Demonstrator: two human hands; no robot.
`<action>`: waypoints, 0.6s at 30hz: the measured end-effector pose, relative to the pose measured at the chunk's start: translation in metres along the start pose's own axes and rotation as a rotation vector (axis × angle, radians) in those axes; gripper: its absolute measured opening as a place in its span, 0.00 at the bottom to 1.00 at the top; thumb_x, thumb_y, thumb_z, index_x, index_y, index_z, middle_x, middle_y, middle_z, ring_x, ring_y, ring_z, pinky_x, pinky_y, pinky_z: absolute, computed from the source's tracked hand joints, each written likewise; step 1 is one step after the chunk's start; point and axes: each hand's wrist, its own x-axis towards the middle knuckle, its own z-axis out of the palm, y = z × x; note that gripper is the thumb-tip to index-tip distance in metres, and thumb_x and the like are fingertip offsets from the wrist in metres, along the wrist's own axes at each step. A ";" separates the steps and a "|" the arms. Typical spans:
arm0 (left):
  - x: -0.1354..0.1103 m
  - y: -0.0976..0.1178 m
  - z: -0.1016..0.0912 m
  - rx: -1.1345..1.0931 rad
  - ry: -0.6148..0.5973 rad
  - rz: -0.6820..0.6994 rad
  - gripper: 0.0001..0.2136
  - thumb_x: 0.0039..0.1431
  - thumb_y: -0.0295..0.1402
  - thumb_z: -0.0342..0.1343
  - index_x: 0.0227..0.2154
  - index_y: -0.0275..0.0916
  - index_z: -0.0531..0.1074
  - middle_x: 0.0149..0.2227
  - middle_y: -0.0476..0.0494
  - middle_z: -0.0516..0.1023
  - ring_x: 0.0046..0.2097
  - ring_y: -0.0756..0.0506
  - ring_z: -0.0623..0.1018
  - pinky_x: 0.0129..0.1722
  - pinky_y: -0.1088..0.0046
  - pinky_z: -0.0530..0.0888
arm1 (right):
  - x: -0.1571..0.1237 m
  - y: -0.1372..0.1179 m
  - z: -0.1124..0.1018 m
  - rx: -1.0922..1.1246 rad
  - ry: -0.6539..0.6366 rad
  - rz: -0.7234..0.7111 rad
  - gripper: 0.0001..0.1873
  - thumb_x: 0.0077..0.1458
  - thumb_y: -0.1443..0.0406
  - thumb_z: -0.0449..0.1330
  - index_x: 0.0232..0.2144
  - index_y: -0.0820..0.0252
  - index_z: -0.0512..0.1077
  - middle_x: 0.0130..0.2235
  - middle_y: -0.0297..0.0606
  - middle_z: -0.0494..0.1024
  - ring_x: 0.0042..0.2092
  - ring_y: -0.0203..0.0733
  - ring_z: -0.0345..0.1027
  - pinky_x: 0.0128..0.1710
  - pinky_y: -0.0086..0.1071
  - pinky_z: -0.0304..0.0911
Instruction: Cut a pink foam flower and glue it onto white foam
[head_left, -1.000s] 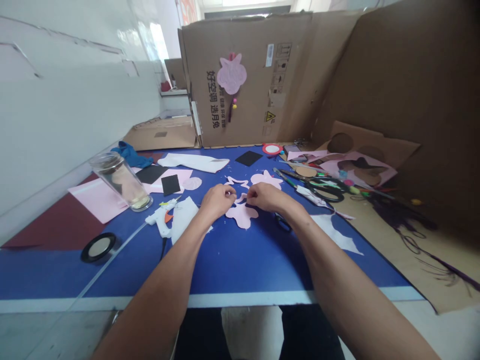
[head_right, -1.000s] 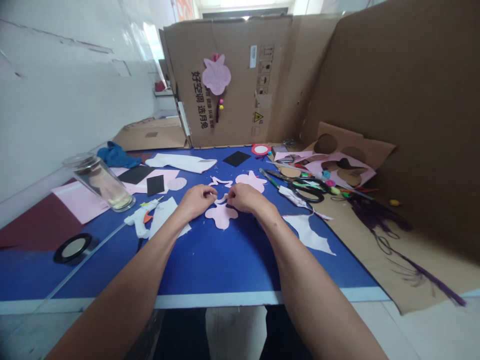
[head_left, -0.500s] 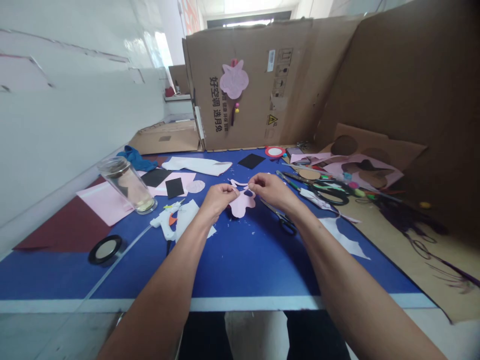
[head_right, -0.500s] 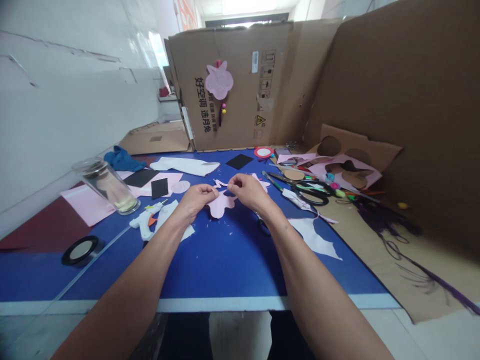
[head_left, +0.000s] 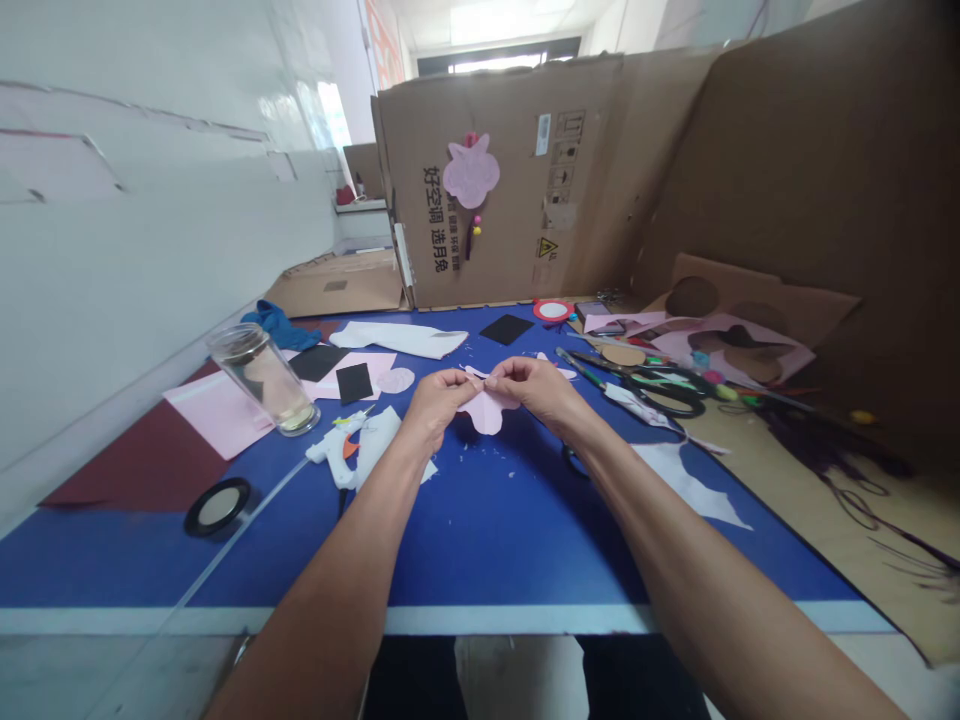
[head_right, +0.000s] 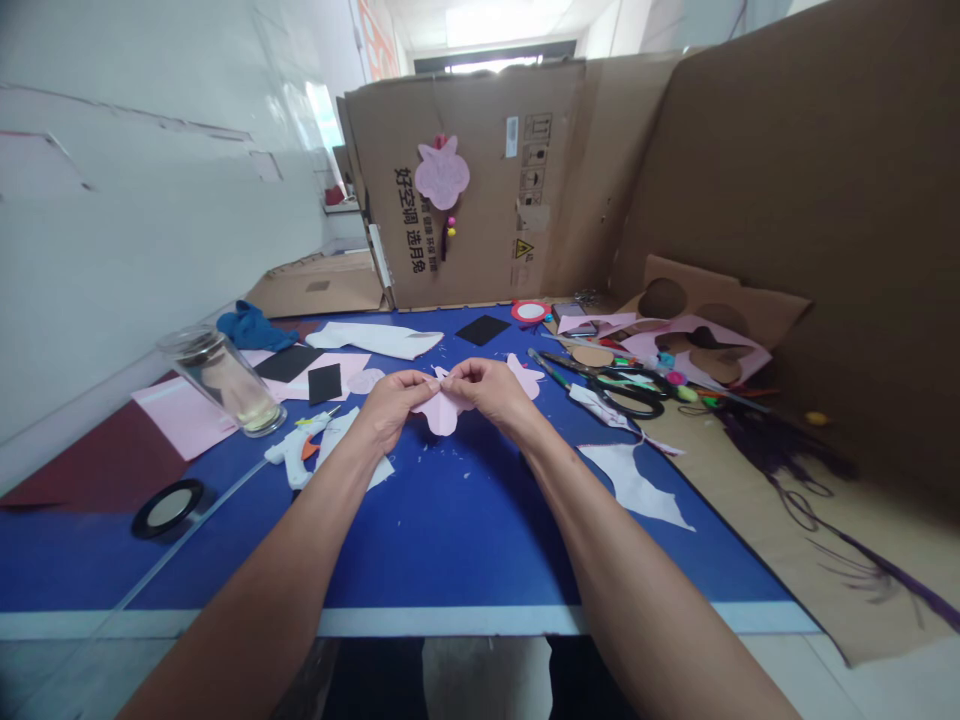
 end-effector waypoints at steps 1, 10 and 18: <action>0.000 0.000 0.000 -0.002 -0.003 0.004 0.15 0.41 0.41 0.75 0.27 0.38 0.80 0.28 0.47 0.80 0.30 0.49 0.76 0.32 0.72 0.70 | 0.000 -0.001 0.000 0.004 0.003 -0.004 0.20 0.44 0.51 0.73 0.30 0.59 0.76 0.27 0.31 0.76 0.28 0.34 0.65 0.30 0.29 0.61; -0.002 0.002 0.001 0.018 0.014 0.014 0.14 0.47 0.43 0.72 0.28 0.39 0.80 0.29 0.47 0.80 0.30 0.48 0.75 0.32 0.71 0.71 | -0.001 0.000 -0.002 0.038 0.000 -0.003 0.21 0.45 0.50 0.72 0.31 0.59 0.75 0.26 0.28 0.72 0.27 0.34 0.60 0.29 0.30 0.58; -0.002 0.005 0.004 -0.038 0.091 0.044 0.17 0.42 0.45 0.74 0.27 0.37 0.80 0.28 0.48 0.79 0.30 0.49 0.74 0.33 0.72 0.71 | -0.003 -0.004 -0.002 0.049 -0.069 0.032 0.28 0.47 0.41 0.71 0.30 0.59 0.76 0.26 0.30 0.73 0.27 0.35 0.62 0.28 0.30 0.56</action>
